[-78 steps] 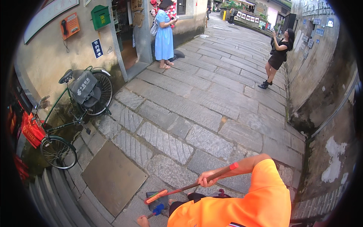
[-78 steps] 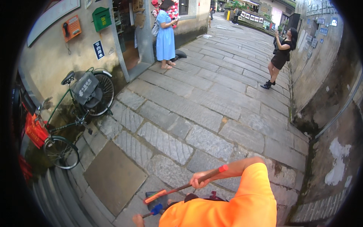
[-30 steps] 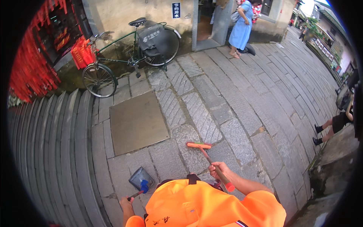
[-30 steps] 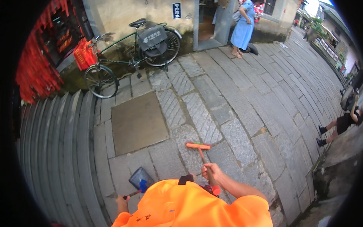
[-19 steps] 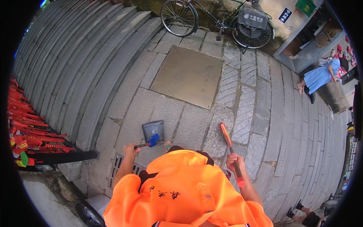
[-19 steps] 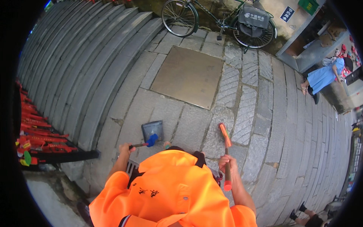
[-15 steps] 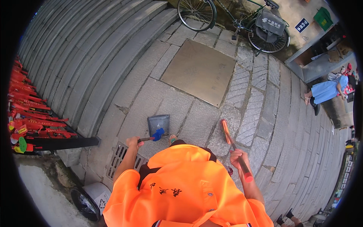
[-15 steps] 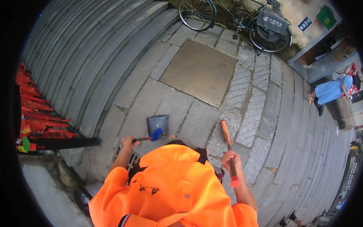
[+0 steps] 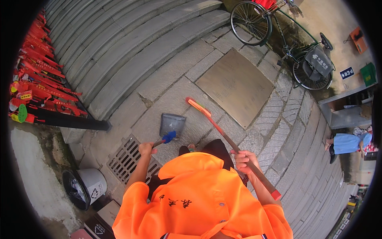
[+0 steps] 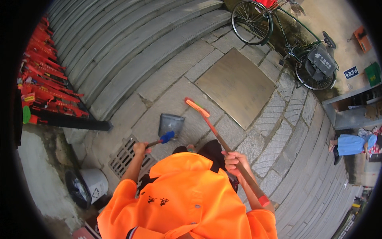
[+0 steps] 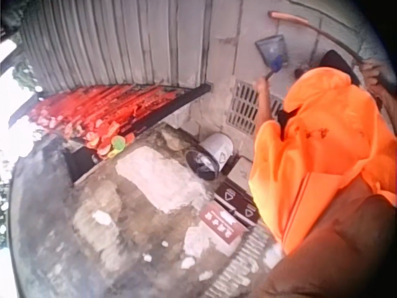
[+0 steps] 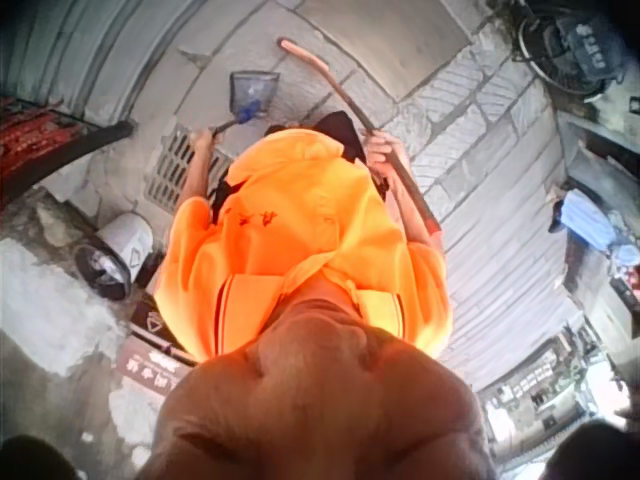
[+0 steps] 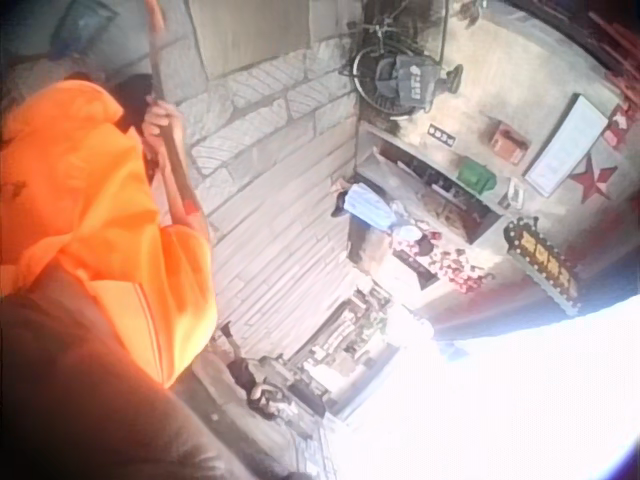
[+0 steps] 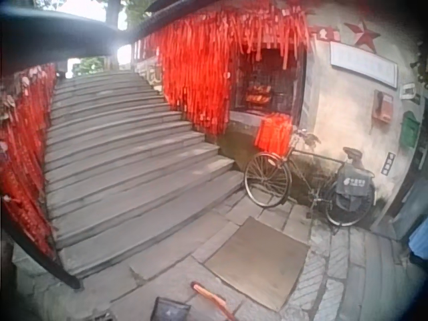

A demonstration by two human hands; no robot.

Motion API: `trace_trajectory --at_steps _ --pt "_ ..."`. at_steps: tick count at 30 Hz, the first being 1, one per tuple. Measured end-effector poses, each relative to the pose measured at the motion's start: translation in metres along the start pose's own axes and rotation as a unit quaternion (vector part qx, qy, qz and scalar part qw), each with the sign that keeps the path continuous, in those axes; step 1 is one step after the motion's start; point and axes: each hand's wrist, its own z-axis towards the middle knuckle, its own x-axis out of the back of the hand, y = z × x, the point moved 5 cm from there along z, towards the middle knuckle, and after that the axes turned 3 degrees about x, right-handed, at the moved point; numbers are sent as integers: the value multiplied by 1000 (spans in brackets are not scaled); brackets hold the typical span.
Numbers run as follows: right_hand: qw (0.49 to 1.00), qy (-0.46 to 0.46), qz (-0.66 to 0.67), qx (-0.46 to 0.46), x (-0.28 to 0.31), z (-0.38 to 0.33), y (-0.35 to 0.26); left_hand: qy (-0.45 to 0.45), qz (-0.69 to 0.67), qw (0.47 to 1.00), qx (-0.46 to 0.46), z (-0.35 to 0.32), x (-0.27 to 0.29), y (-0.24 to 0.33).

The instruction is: The person sweeps debris from a stone-paved alleyway and steps using a broom and dustpan. They collect the swept material into the dustpan and empty it into a nearby trash bin. The person also manually picks up a piece of trash from the bin and discards it.

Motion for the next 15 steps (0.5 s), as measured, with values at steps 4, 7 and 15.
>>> trace_trajectory --at_steps 4,7,15 --pt "993 15 -98 -58 -22 35 -11 43 -5 999 8 -7 7 14" --pt "980 38 -176 -83 -40 65 -33 79 -24 996 38 -5 9 30" --pt "952 64 -253 -159 -104 145 -129 178 -70 980 54 39 1 68"
